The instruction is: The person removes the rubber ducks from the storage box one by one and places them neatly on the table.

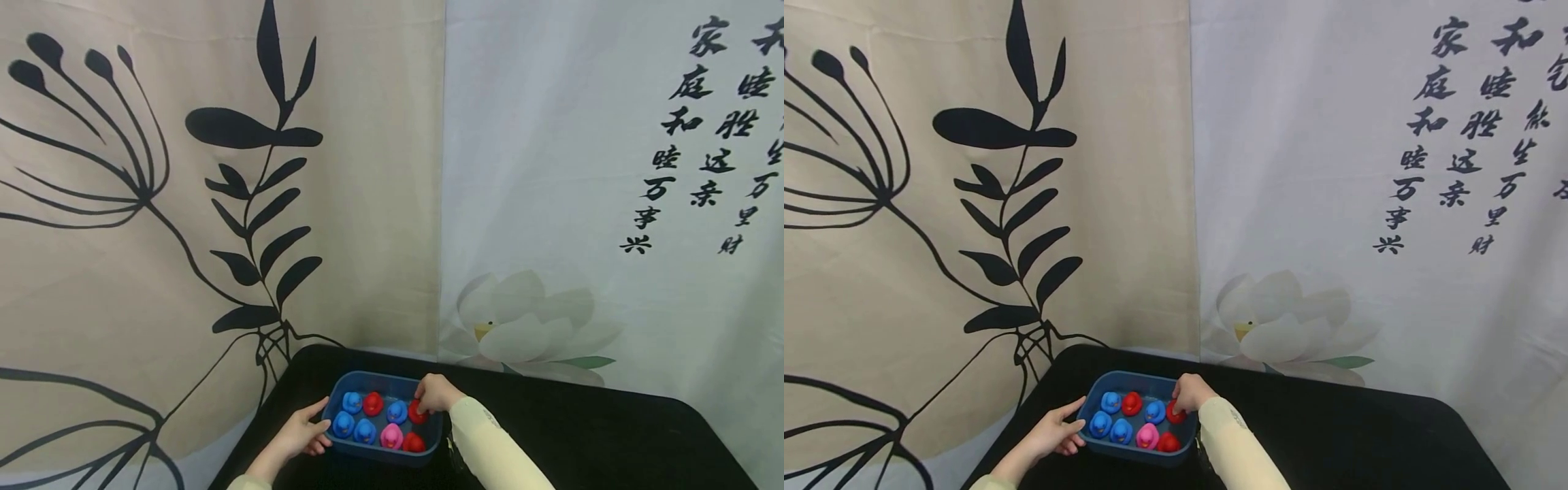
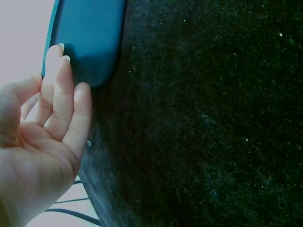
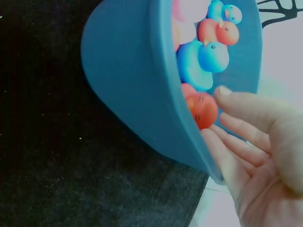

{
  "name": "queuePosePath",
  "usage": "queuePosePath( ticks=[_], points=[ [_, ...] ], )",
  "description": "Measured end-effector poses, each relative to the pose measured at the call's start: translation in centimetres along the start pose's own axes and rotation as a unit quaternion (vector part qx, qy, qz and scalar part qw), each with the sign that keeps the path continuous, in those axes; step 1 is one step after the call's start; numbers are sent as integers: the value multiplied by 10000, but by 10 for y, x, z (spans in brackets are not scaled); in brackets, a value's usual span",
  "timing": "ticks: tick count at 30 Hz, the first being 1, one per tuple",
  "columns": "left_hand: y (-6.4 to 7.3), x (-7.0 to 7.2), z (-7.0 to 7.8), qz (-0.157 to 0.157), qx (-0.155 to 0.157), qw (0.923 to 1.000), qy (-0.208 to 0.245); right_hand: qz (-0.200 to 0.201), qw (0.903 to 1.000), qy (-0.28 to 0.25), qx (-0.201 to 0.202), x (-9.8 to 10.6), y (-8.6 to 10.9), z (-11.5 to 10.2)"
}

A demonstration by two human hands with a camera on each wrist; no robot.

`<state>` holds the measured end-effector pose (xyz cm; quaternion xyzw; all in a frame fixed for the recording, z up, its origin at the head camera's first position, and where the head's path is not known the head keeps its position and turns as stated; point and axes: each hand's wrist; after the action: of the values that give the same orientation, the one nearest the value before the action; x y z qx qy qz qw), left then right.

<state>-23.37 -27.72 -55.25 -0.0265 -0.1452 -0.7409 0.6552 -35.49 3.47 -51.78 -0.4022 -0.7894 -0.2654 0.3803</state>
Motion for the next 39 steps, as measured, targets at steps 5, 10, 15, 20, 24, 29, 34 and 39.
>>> queuePosePath(
  ticks=[5, 10, 15, 20, 24, 29, 34, 39],
  points=[
    [1, -1, 0, 51, -19, 10000, -21, 41, 9998, 202, 83, -9, -3, 3],
    [2, 0, 0, 57, -6, 10000, 24, 188, 9990, 301, 276, -17, -3, 5],
    [3, 2, -1, 80, -2, 10000, 55, 314, 9983, 155, 459, -18, 0, 2],
    [3, 1, 0, -5, -43, 9999, 136, 394, 9976, 359, 449, -20, 5, 1],
    [3, -1, 0, 25, -44, 9999, 162, 367, 9981, 365, 333, -23, 5, 2],
    [3, -3, -1, 102, -55, 9998, 142, 467, 9975, 328, 412, -24, 6, 4],
    [3, -4, -2, 138, -37, 9998, 125, 525, 9971, 77, 549, -25, 6, 9],
    [3, -3, 1, 97, -63, 9999, 117, 484, 9966, -230, 631, -25, 4, 12]
  ],
)
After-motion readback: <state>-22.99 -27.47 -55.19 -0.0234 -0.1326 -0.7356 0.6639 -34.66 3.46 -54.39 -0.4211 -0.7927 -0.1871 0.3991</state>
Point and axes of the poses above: each hand's wrist, its own y-axis away from the middle knuckle, its own x-axis out of the back of the hand, z = x × y, and after that the axes turned 3 degrees about y, right-handed
